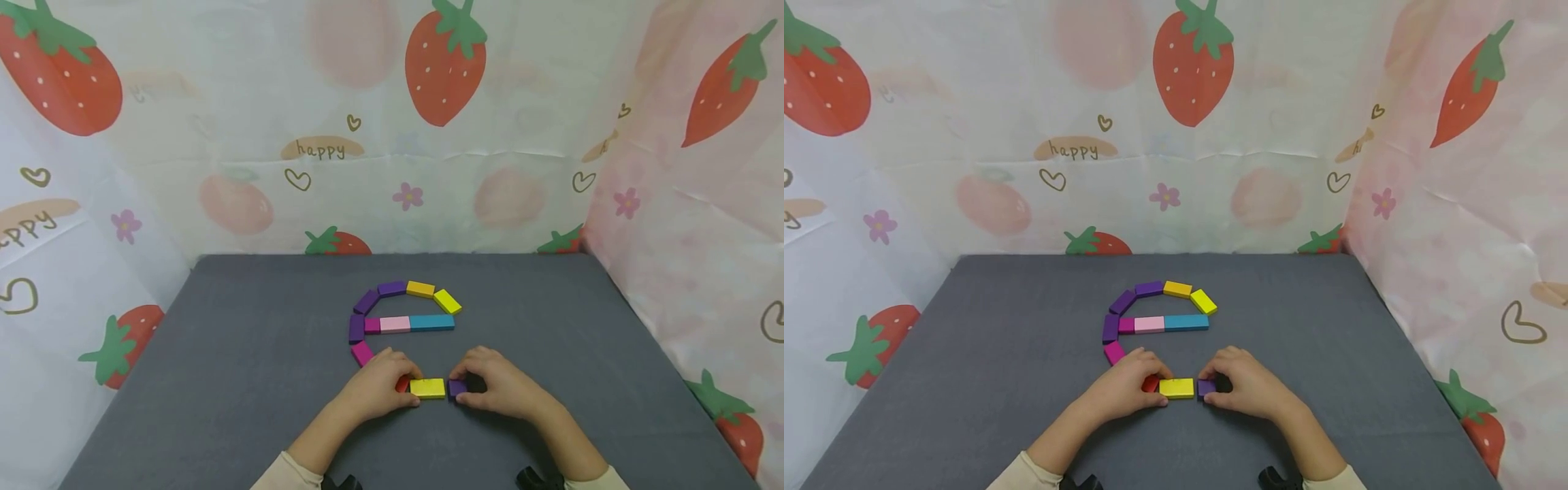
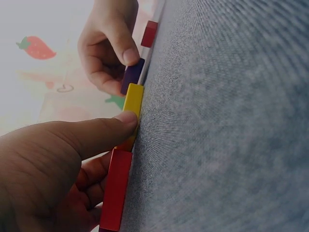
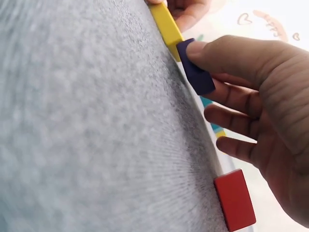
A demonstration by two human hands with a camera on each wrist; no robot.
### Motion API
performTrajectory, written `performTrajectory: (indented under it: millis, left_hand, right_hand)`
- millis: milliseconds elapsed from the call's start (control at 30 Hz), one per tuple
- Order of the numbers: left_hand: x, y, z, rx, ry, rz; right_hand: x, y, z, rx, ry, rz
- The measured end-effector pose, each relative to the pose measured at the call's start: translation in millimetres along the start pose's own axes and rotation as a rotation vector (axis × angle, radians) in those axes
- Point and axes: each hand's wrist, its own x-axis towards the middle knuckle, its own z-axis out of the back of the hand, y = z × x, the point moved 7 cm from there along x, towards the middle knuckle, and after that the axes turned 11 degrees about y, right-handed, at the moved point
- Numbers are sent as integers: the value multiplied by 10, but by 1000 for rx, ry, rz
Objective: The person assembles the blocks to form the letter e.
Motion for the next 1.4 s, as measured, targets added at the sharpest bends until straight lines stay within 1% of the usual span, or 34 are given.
performTrajectory:
  millis: [233, 467, 667, 967, 1400]
  left_hand:
    - [-5, -3, -9, -6, 5, -1]
    - [-3, -18, 20, 14, -10, -27]
    - [-18, -30, 30, 5, -15, -39]
    - [-2, -11, 23, 9, -9, -19]
    - [2, -8, 16, 4, -20, -28]
  right_hand:
    - [24, 21, -15, -13, -25, -11]
    - [45, 49, -27, -22, -41, -18]
    - [58, 46, -35, -20, -48, -20]
    - [79, 22, -49, -21, -39, -29]
    - [75, 23, -44, -13, -29, -20]
